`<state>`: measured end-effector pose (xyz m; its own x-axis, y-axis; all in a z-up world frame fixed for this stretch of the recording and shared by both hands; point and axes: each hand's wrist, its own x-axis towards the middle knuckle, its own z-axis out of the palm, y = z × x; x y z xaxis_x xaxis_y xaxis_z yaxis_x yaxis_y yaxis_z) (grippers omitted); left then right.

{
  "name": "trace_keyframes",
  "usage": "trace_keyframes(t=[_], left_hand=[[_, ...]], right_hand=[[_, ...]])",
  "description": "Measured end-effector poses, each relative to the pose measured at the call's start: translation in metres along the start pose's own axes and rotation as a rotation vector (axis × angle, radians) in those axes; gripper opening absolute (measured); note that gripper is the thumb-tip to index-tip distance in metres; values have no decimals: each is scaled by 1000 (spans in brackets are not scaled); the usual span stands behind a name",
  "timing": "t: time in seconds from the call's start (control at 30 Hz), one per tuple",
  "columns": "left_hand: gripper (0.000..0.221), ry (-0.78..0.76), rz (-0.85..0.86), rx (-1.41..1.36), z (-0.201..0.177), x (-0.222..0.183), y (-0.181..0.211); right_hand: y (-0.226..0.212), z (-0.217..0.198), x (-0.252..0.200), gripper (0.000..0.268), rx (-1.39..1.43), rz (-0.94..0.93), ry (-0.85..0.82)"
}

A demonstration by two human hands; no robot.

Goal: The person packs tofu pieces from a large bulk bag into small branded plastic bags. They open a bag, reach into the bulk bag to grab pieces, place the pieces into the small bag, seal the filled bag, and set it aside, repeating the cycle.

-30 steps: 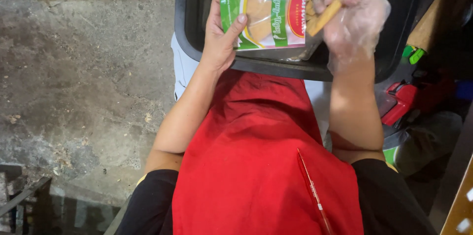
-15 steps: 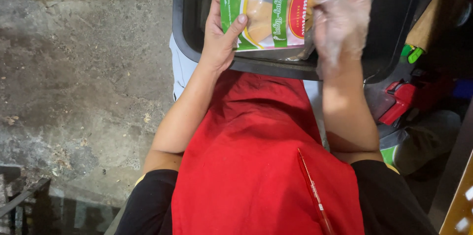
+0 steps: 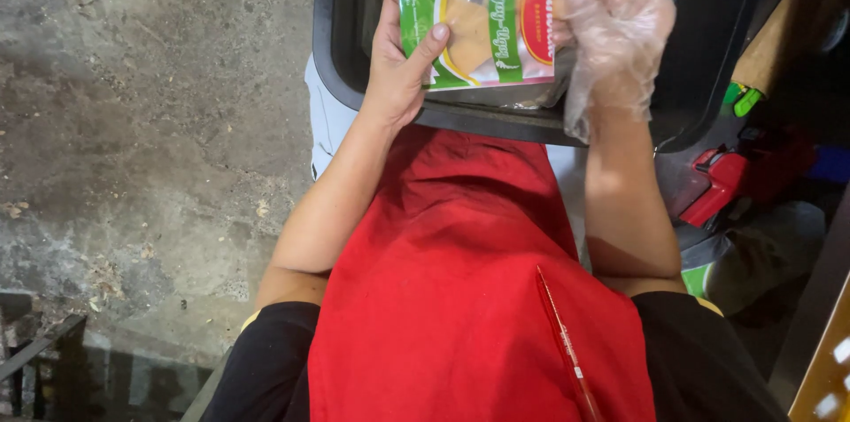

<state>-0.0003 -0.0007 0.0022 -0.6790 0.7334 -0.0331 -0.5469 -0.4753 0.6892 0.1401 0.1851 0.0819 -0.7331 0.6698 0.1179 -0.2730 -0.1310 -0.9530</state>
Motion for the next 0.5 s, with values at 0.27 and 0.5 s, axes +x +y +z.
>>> trace_keyframes(t=[0.27, 0.5], left_hand=[[54, -12, 6, 64, 1, -1, 0], [55, -54, -15, 80, 5, -1, 3]], right_hand=[[3, -14, -7, 18, -502, -75, -182], [-6, -3, -6, 25, -894, -138, -137]])
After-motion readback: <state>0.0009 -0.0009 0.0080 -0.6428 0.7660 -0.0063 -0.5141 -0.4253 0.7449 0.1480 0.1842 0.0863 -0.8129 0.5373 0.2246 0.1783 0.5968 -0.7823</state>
